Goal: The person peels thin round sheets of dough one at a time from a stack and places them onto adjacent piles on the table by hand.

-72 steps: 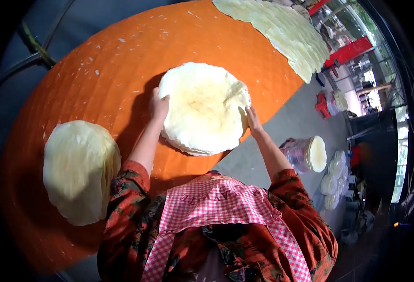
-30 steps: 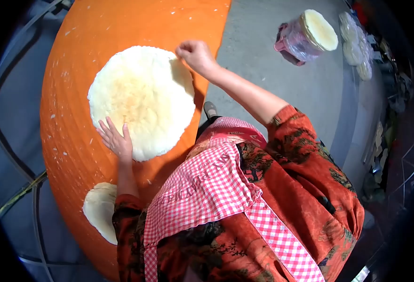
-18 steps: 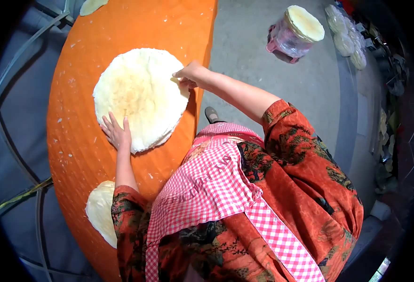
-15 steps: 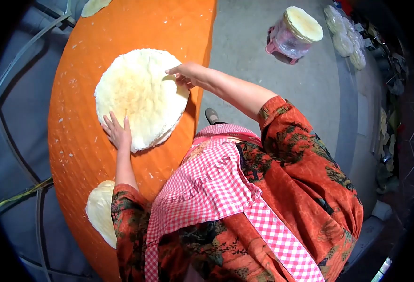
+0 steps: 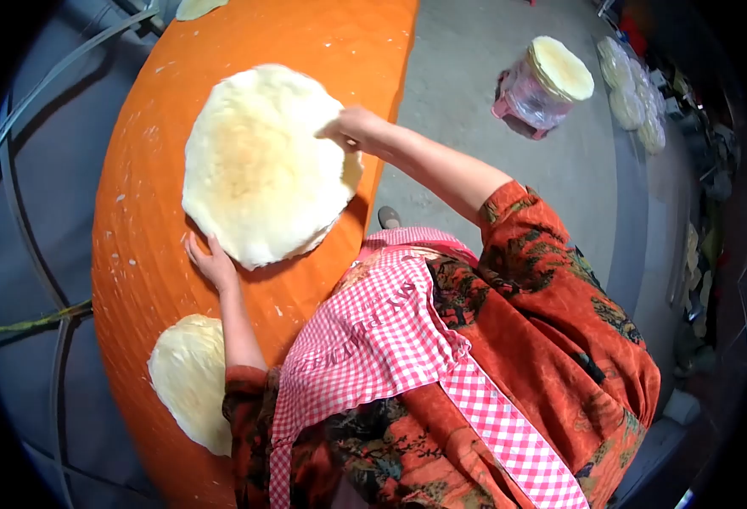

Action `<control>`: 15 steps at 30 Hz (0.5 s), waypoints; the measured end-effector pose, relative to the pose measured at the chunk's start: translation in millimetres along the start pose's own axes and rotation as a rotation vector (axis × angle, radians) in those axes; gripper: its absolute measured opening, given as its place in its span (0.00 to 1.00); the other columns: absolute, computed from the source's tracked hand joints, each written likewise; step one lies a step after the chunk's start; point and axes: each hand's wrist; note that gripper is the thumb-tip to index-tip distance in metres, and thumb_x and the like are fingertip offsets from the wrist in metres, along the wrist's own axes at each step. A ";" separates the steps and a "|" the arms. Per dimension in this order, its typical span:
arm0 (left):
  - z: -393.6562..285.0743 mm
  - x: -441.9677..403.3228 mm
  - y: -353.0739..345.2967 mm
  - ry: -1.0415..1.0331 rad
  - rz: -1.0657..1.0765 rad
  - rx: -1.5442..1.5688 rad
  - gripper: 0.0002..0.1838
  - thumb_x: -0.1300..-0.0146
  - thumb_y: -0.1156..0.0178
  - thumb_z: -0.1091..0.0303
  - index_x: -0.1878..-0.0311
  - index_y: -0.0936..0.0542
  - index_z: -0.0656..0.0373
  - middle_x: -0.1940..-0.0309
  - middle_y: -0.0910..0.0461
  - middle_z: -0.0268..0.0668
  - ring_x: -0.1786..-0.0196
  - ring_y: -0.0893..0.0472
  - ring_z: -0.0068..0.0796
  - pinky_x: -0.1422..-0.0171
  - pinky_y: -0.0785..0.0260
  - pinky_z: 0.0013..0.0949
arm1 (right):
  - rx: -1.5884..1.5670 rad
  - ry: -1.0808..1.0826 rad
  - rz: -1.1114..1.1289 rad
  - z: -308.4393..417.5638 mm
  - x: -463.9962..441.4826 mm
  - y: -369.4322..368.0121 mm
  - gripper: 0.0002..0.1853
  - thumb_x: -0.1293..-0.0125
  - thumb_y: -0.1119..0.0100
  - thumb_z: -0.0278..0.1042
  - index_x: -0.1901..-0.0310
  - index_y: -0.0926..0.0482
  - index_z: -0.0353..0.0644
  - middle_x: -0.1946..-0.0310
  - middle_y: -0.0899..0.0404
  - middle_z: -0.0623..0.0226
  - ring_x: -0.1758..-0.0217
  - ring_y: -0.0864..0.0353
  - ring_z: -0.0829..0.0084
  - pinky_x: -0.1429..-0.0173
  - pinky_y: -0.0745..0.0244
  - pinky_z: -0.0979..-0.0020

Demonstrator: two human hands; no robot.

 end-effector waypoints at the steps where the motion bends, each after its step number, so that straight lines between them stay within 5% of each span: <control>1: 1.8 10.1 1.6 0.066 -0.068 -0.079 0.27 0.34 0.43 0.61 0.36 0.34 0.62 0.33 0.42 0.47 0.32 0.39 0.44 0.32 0.42 0.40 | -0.005 -0.120 -0.068 -13.5 0.7 4.4 0.08 0.46 0.35 0.29 0.78 0.23 0.40 0.86 0.31 0.71 0.87 0.38 0.78 0.82 0.47 0.74; 4: 5.1 37.7 4.3 0.232 -0.143 0.081 0.24 0.37 0.38 0.66 0.40 0.31 0.62 0.46 0.33 0.44 0.55 0.28 0.33 0.48 0.33 0.36 | 0.006 -0.214 -0.366 -26.7 -0.6 -8.9 0.09 0.46 0.34 0.32 0.67 0.21 0.38 0.78 0.24 0.66 0.83 0.29 0.74 0.81 0.37 0.74; 8: -10.8 77.7 14.1 0.365 -0.135 0.375 0.15 0.35 0.43 0.71 0.47 0.30 0.64 0.63 0.25 0.37 0.63 0.27 0.26 0.56 0.32 0.28 | -0.003 -0.199 -0.251 8.9 9.4 -33.7 0.21 0.48 0.34 0.32 0.52 0.25 0.34 0.67 0.21 0.61 0.73 0.21 0.70 0.75 0.26 0.69; 9: -21.7 90.2 15.3 0.452 -0.120 0.524 0.11 0.34 0.45 0.71 0.50 0.29 0.62 0.66 0.25 0.35 0.68 0.28 0.22 0.63 0.33 0.25 | 0.007 -0.173 -0.204 16.0 7.9 -40.2 0.21 0.48 0.35 0.32 0.52 0.25 0.34 0.67 0.21 0.61 0.72 0.20 0.69 0.73 0.25 0.68; 15: -58.3 133.9 3.5 0.671 0.065 0.810 0.05 0.33 0.47 0.71 0.58 0.25 0.60 0.73 0.24 0.34 0.75 0.25 0.21 0.69 0.31 0.24 | -0.085 0.039 0.003 88.0 -38.1 -98.4 0.17 0.46 0.39 0.26 0.54 0.27 0.32 0.64 0.21 0.55 0.62 0.17 0.59 0.65 0.17 0.60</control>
Point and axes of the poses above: each hand's wrist, its own x-axis away from the middle knuckle, its own y-axis out of the back of the hand, z = x × y
